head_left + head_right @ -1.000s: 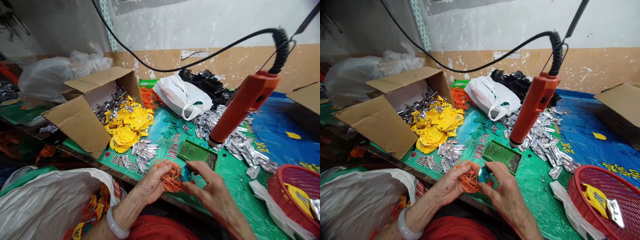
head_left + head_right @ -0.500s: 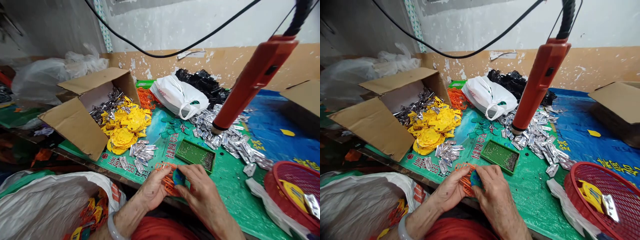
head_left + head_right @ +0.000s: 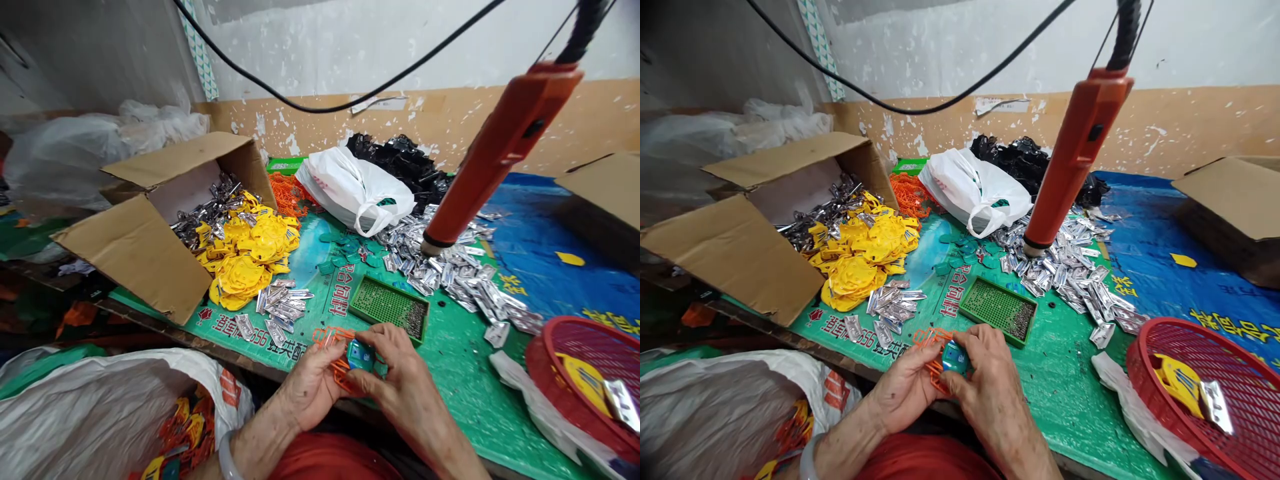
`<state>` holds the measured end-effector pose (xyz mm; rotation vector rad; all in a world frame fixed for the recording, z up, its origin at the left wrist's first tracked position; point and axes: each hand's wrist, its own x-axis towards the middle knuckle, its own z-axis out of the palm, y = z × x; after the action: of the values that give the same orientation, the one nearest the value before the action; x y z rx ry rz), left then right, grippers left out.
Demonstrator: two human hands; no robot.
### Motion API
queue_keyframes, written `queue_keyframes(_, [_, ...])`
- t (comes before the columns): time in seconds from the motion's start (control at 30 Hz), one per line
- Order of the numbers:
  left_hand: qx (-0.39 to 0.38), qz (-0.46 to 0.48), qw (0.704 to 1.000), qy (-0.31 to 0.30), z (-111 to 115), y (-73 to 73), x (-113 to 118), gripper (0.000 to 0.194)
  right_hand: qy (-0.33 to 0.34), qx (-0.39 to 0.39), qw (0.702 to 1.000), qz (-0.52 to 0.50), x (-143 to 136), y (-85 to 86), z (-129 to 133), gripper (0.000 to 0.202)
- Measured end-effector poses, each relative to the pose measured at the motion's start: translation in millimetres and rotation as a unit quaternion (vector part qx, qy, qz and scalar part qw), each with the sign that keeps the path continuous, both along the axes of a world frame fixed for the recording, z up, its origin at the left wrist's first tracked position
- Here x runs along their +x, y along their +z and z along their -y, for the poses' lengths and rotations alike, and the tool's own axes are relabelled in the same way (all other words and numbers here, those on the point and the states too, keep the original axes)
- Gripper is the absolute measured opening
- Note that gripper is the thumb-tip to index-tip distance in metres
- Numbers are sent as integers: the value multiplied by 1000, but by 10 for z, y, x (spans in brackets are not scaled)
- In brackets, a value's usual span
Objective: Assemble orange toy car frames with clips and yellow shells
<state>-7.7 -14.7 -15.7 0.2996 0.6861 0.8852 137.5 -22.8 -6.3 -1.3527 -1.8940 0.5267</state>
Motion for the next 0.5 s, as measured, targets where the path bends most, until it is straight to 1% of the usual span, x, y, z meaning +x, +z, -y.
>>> queue_keyframes(0.17, [2, 4, 1000, 14, -3, -31, 6, 28, -14, 40, 999, 24, -24, 0, 50, 42])
queue_keyframes(0.3, [12, 23, 1000, 7, -6, -39, 11, 24, -24, 55, 998, 24, -55, -3, 82, 41])
queue_keyframes(0.37, [10, 24, 1000, 0, -6, -29, 11, 23, -28, 51, 998, 14, -34, 5, 80, 38])
queue_keyframes(0.5, [3, -2, 1000, -12, -5, -9, 1, 30, -31, 14, 999, -13, 92, 58, 66, 28])
